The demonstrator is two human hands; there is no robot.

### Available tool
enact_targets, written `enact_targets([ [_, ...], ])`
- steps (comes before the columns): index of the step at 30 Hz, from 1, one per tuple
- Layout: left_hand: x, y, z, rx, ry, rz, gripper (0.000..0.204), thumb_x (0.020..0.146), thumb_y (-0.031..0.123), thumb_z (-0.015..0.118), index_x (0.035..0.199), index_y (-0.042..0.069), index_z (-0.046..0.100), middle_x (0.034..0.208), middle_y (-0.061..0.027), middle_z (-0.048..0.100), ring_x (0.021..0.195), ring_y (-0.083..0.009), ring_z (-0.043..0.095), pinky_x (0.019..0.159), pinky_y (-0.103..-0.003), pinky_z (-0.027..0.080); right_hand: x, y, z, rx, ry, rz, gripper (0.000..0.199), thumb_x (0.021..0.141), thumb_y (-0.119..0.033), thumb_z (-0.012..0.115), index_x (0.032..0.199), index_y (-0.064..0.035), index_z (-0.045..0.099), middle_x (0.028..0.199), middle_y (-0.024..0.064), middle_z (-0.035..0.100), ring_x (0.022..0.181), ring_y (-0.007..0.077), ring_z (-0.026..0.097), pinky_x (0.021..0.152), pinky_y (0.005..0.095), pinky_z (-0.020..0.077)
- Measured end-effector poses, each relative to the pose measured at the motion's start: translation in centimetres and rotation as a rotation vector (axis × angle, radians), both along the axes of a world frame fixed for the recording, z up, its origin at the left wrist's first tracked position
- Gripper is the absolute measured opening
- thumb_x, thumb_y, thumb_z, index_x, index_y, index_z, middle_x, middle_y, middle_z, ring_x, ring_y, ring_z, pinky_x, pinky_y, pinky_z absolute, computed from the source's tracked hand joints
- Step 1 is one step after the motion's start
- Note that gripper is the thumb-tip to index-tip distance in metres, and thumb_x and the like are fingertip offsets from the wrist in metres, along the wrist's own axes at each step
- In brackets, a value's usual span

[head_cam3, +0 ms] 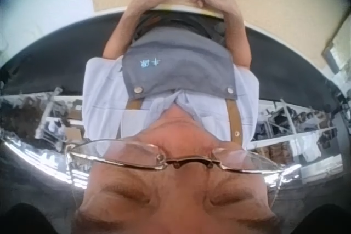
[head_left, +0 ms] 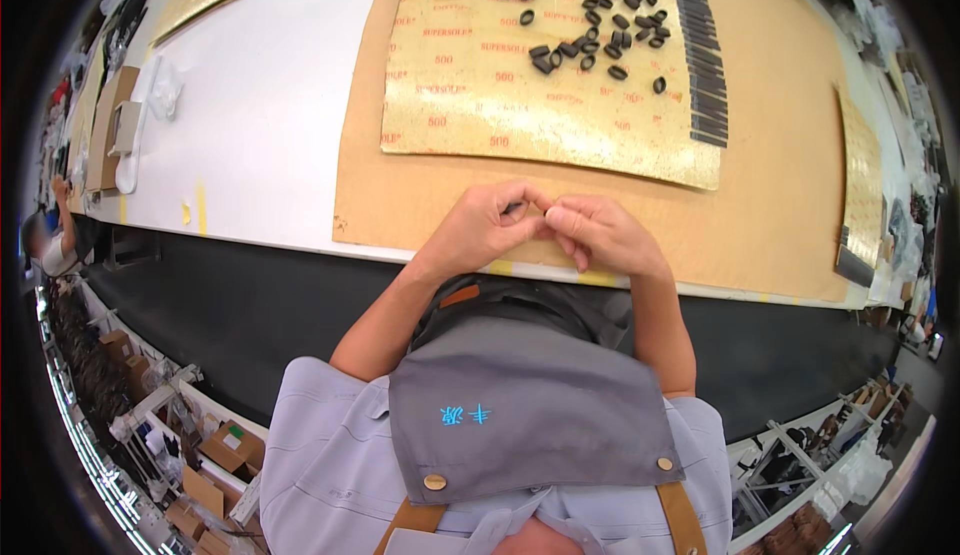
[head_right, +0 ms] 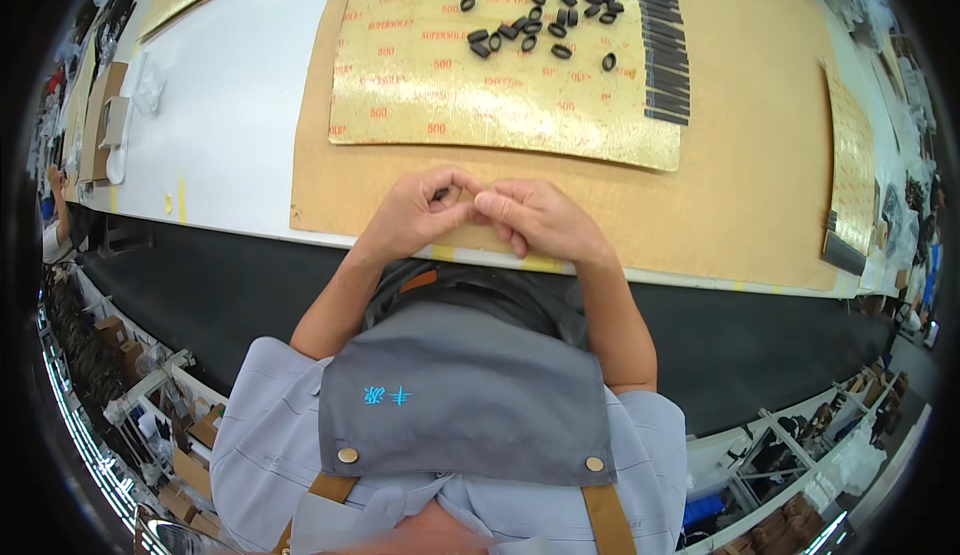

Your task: Manually assemble small leather loops by inserting material strips into them.

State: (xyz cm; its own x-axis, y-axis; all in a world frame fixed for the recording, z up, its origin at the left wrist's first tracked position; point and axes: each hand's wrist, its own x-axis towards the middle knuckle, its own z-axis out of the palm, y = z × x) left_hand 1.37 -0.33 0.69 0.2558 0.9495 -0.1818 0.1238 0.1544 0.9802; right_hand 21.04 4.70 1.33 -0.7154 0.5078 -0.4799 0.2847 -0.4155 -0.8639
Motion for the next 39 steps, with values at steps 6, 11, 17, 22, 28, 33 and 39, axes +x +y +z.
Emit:
enact_targets([
  [6, -0.8, 0.1, -0.7, -0.116, -0.222, 0.022, 0.02, 0.09, 0.013, 0.053, 0.105, 0.001, 0.058, 0.064, 0.0056, 0.036, 0.059, -0.0047, 0.034, 0.054, -0.021, 0.029, -1.4, -2.4, -0.6, 0.428, -0.03, -0.266, 0.025, 0.081, -0.014, 0.058, 0.059, -0.0029, 0.054, 0.049, -0.0048, 0.038, 0.049, 0.0035, 0.032, 0.043, 0.0259, 0.0239],
  [11, -1.2, 0.2, -2.3, -0.246, -0.792, 0.102, 0.032, 0.097, 0.022, 0.044, 0.117, -0.002, 0.05, 0.093, -0.0088, 0.056, 0.091, -0.0201, 0.056, 0.085, -0.033, 0.045, -2.7, 2.7, 2.6, 0.426, 0.009, -0.523, 0.03, 0.084, -0.021, 0.066, 0.095, 0.0056, 0.056, 0.076, 0.0073, 0.057, 0.053, 0.0087, 0.049, 0.049, 0.024, 0.0416],
  [17, 0.7, -0.2, -1.9, -0.136, -0.951, 0.266, 0.036, 0.097, 0.021, 0.043, 0.124, -0.003, 0.045, 0.134, -0.0171, 0.043, 0.123, -0.0259, 0.043, 0.102, -0.038, 0.037, -3.5, 1.0, 2.5, 0.664, -0.092, -0.324, 0.021, 0.08, -0.014, 0.068, 0.088, 0.0028, 0.059, 0.081, 0.0111, 0.059, 0.064, 0.0168, 0.058, 0.059, 0.0294, 0.0471],
  [22, 2.2, -0.8, -1.8, -0.153, -0.941, 0.281, 0.036, 0.098, 0.019, 0.042, 0.125, -0.004, 0.044, 0.137, -0.016, 0.039, 0.121, -0.0234, 0.044, 0.104, -0.037, 0.036, -5.3, -2.2, -0.2, 0.763, -0.048, -0.376, 0.014, 0.08, -0.009, 0.066, 0.084, 0.0022, 0.059, 0.076, 0.0096, 0.06, 0.065, 0.0142, 0.058, 0.059, 0.0282, 0.0477],
  [28, 2.1, -0.7, -1.8, -0.094, -0.751, 0.23, 0.032, 0.099, 0.017, 0.037, 0.123, -0.002, 0.046, 0.132, -0.0129, 0.046, 0.117, -0.0174, 0.047, 0.101, -0.03, 0.036, -5.4, -3.1, -1.4, 0.402, 0.097, -0.605, 0.012, 0.086, -0.008, 0.061, 0.092, 0.0011, 0.056, 0.075, 0.0052, 0.06, 0.062, 0.0081, 0.057, 0.057, 0.022, 0.0477],
  [33, 1.4, -0.6, -1.5, -0.129, -0.648, 0.399, 0.029, 0.099, 0.021, 0.04, 0.112, -0.001, 0.052, 0.092, -0.0038, 0.054, 0.079, -0.008, 0.051, 0.072, -0.022, 0.042, -3.7, -2.5, -0.5, 0.151, 0.27, -0.661, 0.011, 0.089, -0.009, 0.057, 0.095, 0.0001, 0.055, 0.073, 0.004, 0.059, 0.06, 0.0094, 0.056, 0.057, 0.022, 0.0495],
  [39, 1.5, -0.8, -1.1, -0.185, -0.404, 0.281, 0.026, 0.095, 0.026, 0.051, 0.102, 0.001, 0.056, 0.062, 0.0073, 0.037, 0.051, -0.0013, 0.028, 0.045, -0.018, 0.024, -2.2, -2.3, -1.6, 0.086, 0.306, -0.655, 0.011, 0.089, -0.007, 0.056, 0.094, 0.0018, 0.054, 0.076, 0.0066, 0.061, 0.067, 0.0115, 0.061, 0.063, 0.0239, 0.0524],
])
